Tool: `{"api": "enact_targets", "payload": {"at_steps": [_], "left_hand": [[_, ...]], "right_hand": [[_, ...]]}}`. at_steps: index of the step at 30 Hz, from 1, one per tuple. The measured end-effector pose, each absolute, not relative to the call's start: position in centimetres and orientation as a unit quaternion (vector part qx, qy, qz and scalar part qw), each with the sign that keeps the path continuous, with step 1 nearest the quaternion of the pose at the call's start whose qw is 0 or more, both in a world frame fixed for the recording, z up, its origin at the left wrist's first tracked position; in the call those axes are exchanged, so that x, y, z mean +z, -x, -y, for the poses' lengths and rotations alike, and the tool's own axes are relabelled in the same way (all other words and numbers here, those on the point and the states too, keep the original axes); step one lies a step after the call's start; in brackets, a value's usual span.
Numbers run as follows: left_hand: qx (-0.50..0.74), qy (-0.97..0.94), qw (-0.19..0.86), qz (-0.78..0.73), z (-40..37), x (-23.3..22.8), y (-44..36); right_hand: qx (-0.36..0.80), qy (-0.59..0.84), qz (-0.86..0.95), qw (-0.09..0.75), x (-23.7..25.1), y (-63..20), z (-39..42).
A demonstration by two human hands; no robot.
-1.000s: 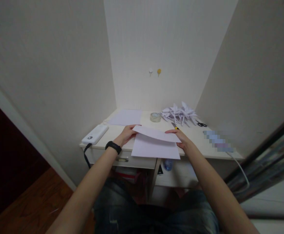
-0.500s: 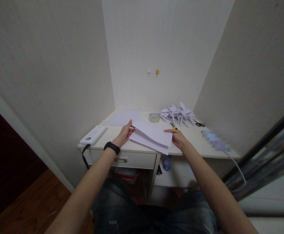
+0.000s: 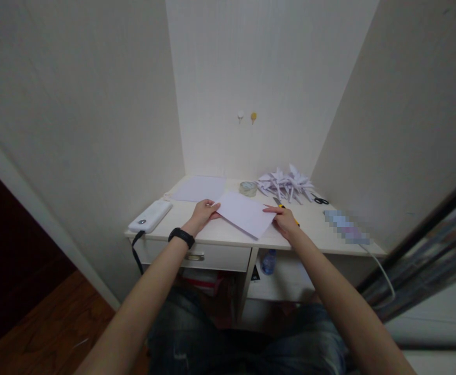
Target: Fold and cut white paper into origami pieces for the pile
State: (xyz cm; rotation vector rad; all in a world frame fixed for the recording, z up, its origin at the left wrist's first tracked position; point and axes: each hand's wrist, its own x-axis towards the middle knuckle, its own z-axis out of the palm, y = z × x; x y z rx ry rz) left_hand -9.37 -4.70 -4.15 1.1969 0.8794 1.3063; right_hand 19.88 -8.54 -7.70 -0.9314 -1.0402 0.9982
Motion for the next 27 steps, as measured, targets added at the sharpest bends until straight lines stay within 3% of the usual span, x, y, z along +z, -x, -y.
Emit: {"api": "enact_targets", "payload": {"at_steps": [12, 19, 27], "left_hand": [[0.557, -0.597, 0.424, -0.393, 4.7, -4.2, 9.3], [0.613, -0.531, 0.405, -0.422, 4.4, -3.7, 9.3], [0.537, -0.536, 0.529, -0.380, 5.4, -2.9, 9.6]], "right_hand": [[0.501, 0.402, 0.380, 0.665, -6.4, -20.7, 9.2], [0.500, 0.399, 0.376, 0.671, -6.5, -20.8, 8.9], [0.508, 0.399, 0.385, 0.659, -6.1, -20.2, 9.5]]}}
